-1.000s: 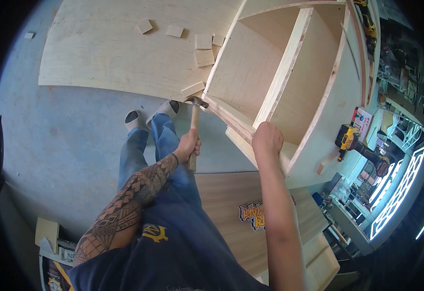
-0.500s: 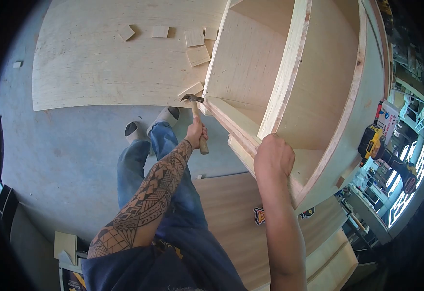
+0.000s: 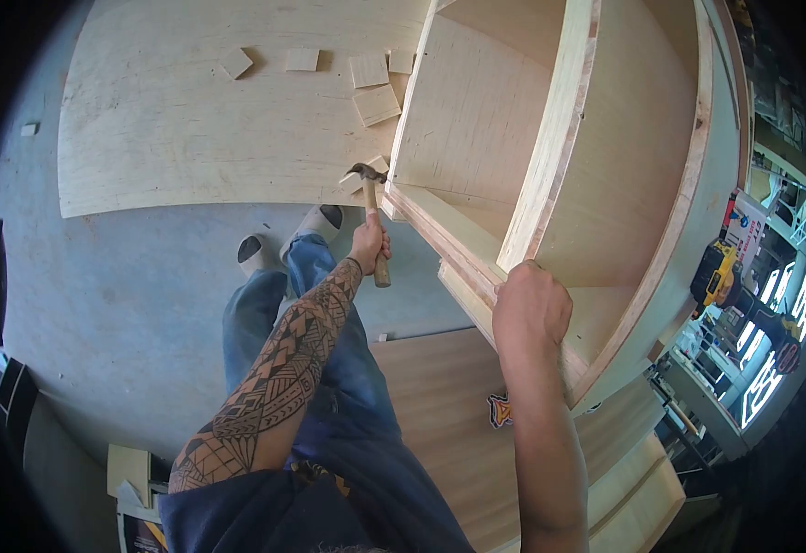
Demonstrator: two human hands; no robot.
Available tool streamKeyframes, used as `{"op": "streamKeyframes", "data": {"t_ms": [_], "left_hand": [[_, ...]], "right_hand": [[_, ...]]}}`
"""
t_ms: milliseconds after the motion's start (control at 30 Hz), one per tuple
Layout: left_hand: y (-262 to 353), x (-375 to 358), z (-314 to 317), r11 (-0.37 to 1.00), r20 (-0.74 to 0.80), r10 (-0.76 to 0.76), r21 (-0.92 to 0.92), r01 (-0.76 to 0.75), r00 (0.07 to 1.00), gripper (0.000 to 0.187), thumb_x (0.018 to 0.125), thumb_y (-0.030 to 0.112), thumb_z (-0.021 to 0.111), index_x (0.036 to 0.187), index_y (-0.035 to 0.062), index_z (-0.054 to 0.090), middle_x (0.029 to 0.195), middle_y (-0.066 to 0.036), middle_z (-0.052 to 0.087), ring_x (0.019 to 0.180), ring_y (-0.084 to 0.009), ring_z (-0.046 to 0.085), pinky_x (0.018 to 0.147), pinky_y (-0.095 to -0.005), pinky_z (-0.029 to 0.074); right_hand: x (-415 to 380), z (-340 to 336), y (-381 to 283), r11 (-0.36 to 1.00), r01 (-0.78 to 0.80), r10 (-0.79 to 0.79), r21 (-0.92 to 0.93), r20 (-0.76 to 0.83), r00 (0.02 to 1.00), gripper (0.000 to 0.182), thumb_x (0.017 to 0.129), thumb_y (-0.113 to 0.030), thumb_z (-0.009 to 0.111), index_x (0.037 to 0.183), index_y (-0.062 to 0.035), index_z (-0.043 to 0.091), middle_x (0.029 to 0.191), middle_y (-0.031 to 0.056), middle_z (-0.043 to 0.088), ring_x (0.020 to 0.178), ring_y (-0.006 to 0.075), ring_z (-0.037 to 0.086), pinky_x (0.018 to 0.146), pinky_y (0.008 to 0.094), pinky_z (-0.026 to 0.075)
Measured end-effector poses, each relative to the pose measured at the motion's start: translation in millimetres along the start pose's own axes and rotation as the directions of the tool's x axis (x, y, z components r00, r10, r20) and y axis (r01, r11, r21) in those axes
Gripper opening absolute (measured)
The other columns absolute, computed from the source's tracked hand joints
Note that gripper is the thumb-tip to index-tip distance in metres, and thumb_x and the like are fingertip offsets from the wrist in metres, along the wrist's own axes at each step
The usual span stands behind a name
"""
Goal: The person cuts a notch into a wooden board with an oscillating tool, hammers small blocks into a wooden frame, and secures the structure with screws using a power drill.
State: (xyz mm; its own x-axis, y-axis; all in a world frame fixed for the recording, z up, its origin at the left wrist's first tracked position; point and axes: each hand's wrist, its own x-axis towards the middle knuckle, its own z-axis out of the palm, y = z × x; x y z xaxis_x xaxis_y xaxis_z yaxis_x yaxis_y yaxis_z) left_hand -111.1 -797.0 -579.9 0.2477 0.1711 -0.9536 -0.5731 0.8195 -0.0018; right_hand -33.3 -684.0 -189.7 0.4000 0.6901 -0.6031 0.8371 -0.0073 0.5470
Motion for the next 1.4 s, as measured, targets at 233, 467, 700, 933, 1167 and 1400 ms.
{"op": "streamKeyframes", "data": {"t_ms": [233,467,700,933,1167,1400], "left_hand": [[80.7,-36.5,18.4,0.635,0.102,0.302,0.72,-0.28,0.948,0.043,0.104,0.028,0.055,0.131,-0.0036,0.045,0.089,-0.022,0.067,0.06,-0.0291,0.068,0.05,-0.0421,0.057],[175.4,-99.7,-0.6,0.331,0.378,0.167,0.848,-0.413,0.91,0.049,0.104,0.017,0.053,0.148,0.0013,0.036,0.096,-0.021,0.069,0.063,-0.0291,0.07,0.052,-0.0424,0.06],[217.2,-72.9,-27.5,-0.086,0.377,0.3,0.926,-0.368,0.876,0.054,0.113,0.035,0.042,0.157,0.004,0.043,0.125,-0.039,0.066,0.115,-0.0574,0.064,0.105,-0.0614,0.05],[216.1,22.7,-13.9,-0.312,0.67,0.232,0.738,-0.598,0.706,0.049,0.112,0.037,0.05,0.154,0.0104,0.052,0.106,-0.031,0.074,0.097,-0.0494,0.073,0.089,-0.0557,0.059],[189.9,68.0,82.7,-0.462,0.662,-0.111,0.626,-0.628,0.742,0.039,0.11,0.035,0.053,0.145,0.0187,0.058,0.118,-0.018,0.076,0.111,-0.0379,0.074,0.094,-0.0523,0.06],[190.3,57.0,144.9,-0.716,0.492,-0.307,0.445,-0.538,0.815,0.032,0.111,0.035,0.051,0.137,0.0216,0.065,0.127,-0.005,0.075,0.122,-0.0279,0.071,0.099,-0.0509,0.059]], "right_hand": [[11.5,21.0,2.9,0.998,-0.031,0.03,0.058,0.016,0.999,0.023,0.093,-0.021,0.08,0.1,0.0011,0.077,0.099,0.0223,0.079,0.093,0.038,0.08,0.08,0.0427,0.064],[-37.8,5.1,-21.6,0.886,0.235,-0.015,0.399,-0.482,0.876,0.064,0.088,-0.027,0.085,0.141,0.0021,0.062,0.149,0.0312,0.055,0.147,0.0464,0.047,0.119,0.0535,0.043],[118.0,106.0,-129.6,0.951,0.106,-0.097,0.291,-0.048,0.994,0.061,0.1,-0.027,0.066,0.153,-0.0005,0.054,0.162,0.0339,0.043,0.156,0.0503,0.032,0.127,0.0637,0.026],[195.7,129.3,-98.8,0.973,-0.198,0.067,0.121,0.67,0.739,0.076,0.089,-0.046,0.073,0.155,-0.0128,0.057,0.163,0.0309,0.044,0.152,0.0503,0.042,0.124,0.069,0.027],[193.1,137.0,-112.7,0.983,-0.178,0.163,-0.033,0.588,0.792,0.07,0.094,-0.035,0.071,0.155,-0.0037,0.056,0.158,0.0293,0.051,0.146,0.0488,0.049,0.12,0.0677,0.034],[196.0,133.6,-112.9,0.99,-0.123,0.136,-0.066,0.649,0.748,0.074,0.095,-0.031,0.066,0.161,-0.0048,0.045,0.157,0.0322,0.048,0.144,0.0523,0.049,0.119,0.0694,0.034]]}}
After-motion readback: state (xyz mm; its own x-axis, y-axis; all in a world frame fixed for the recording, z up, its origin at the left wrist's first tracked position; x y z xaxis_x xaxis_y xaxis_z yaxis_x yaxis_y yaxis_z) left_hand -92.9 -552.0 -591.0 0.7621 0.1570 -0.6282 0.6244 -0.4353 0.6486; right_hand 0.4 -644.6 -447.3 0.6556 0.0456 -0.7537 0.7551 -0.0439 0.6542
